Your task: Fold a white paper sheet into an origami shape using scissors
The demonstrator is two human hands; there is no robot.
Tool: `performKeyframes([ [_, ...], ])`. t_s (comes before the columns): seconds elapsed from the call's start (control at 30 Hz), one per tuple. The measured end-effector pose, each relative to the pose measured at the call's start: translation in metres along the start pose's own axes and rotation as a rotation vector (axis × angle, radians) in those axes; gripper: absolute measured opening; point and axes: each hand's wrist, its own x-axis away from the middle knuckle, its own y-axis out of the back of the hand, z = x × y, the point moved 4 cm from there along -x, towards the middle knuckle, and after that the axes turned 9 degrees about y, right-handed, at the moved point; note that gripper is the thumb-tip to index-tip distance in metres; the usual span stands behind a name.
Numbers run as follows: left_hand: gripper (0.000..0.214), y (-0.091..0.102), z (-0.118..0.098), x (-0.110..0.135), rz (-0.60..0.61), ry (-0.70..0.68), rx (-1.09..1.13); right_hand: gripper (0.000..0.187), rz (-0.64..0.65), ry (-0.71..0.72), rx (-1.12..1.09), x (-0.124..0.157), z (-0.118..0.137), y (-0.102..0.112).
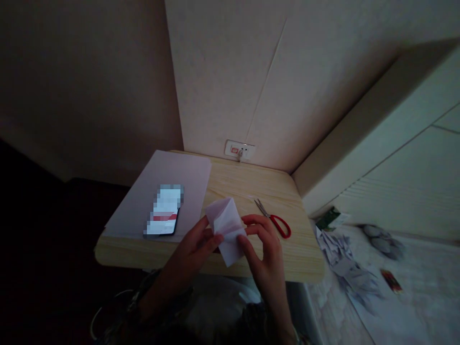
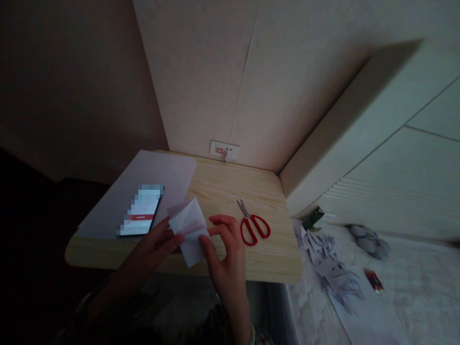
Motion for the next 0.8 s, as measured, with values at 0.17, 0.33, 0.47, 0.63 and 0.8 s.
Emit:
performKeyframes([
  [0.17,0.049,0.01,-0.003,0.002,-0.065,-0.007,-0.011,0.007,0.006,-0.018,-0.094,0.0,-0.002,-0.011],
  [0.33,0.046,0.006,-0.003,-0.001,-0.072,-0.025,-0.001,0.01,0.004,-0.057,-0.159,0.004,-0.004,-0.009],
  [0.47,0.039,0.002,0.0,-0.002,-0.084,-0.02,-0.003,0.007,0.007,-0.044,-0.117,0.003,-0.004,-0.002],
  [0.63,0.048,0.007,0.0,0.003,-0.081,0.003,0.013,0.007,-0.011,-0.04,-0.179,0.002,-0.004,-0.007],
  [0.8,0.046,0.005,0.002,0.0,-0.106,0.003,0.052,0.009,-0.023,-0.047,-0.197,0.007,-0.005,-0.005],
])
